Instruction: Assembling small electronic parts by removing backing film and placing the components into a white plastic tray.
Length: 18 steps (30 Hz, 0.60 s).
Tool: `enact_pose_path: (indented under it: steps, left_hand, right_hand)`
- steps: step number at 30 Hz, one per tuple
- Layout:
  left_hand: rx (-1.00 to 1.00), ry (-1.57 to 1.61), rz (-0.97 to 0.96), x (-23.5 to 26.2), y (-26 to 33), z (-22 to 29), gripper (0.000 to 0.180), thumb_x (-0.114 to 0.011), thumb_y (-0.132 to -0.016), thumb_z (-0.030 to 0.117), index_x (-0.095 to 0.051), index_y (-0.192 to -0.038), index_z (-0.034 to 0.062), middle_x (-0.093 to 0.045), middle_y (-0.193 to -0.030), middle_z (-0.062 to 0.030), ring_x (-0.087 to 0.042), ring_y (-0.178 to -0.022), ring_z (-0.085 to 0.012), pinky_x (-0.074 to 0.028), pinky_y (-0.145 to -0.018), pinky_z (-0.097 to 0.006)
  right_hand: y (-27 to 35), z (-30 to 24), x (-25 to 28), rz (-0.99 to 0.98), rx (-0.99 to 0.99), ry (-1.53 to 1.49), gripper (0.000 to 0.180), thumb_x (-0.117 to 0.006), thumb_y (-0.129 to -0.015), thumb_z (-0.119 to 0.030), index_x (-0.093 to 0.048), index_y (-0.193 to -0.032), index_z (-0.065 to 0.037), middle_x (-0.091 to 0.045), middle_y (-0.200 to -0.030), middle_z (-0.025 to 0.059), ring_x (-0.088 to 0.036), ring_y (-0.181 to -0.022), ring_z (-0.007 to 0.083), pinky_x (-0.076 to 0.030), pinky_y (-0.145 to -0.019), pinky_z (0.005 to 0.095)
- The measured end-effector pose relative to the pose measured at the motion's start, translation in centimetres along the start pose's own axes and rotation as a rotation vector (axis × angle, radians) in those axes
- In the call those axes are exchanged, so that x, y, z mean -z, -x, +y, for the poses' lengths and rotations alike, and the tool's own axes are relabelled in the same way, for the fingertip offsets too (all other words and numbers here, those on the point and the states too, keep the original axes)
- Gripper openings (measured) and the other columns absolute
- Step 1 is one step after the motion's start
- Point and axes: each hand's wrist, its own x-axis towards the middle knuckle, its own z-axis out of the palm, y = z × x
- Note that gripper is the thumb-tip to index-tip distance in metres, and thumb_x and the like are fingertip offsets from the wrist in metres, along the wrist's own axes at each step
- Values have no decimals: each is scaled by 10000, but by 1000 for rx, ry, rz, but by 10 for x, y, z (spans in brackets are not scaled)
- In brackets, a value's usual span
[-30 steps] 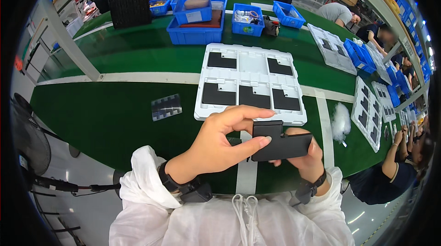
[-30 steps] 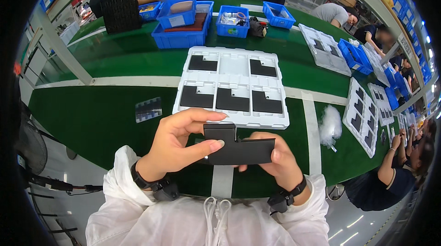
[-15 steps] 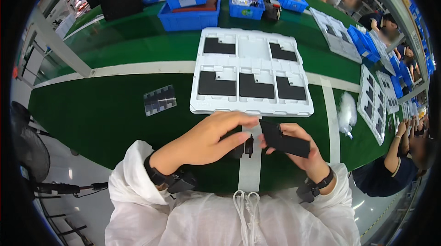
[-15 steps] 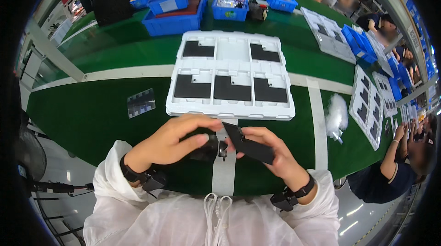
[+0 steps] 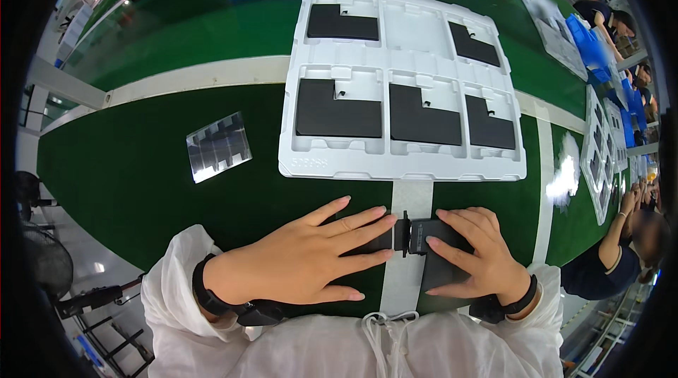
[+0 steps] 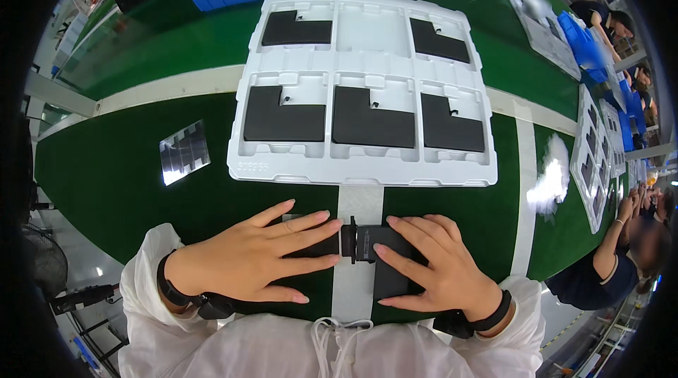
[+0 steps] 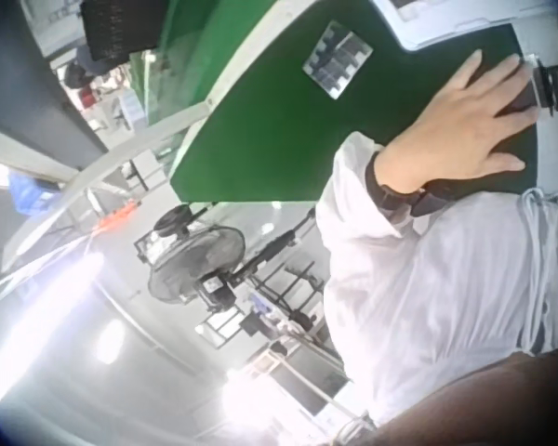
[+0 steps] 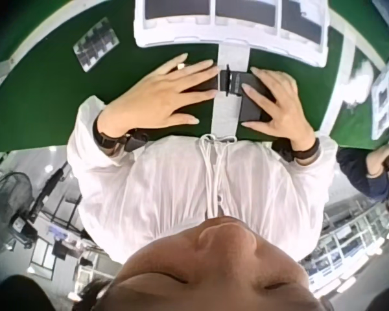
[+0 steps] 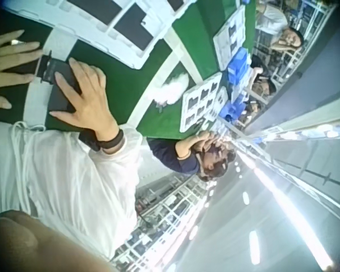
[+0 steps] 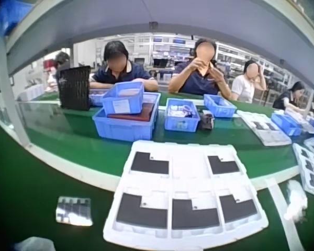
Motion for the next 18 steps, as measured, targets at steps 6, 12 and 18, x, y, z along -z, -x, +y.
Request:
enact_pose_path:
  steps: [6,12,18]
  left_hand:
    - [-13,28,-44,2,-3,-9,495,-507,-859,450,-470,-1290,210,-309,-1426,-89,-303,-1310,-239,-182,-1065,-472]
    - [14,53,-70,5,-6,-9,496,-526,-846,456,-480,-1281,221,-322,-1422,-69,-306,-1309,-221,-146,-1074,-467]
    - [37,40,-88,6,-7,-8,502,-543,-830,465,-487,-1274,238,-324,-1422,-55,-303,-1311,-205,-147,-1077,-458]
  right_hand:
    - [-4,3,-4,-21,6,46,574,-714,-620,-444,-625,-1082,-114,-519,-1192,169,-525,-993,297,-384,-844,416]
    - [-1,4,-5,-11,-11,76,564,-697,-634,-462,-625,-1084,-130,-522,-1196,154,-528,-990,274,-383,-822,393]
    - [-1,4,-4,-32,-17,93,551,-686,-650,-474,-624,-1089,-147,-522,-1200,145,-528,-995,259,-380,-818,384]
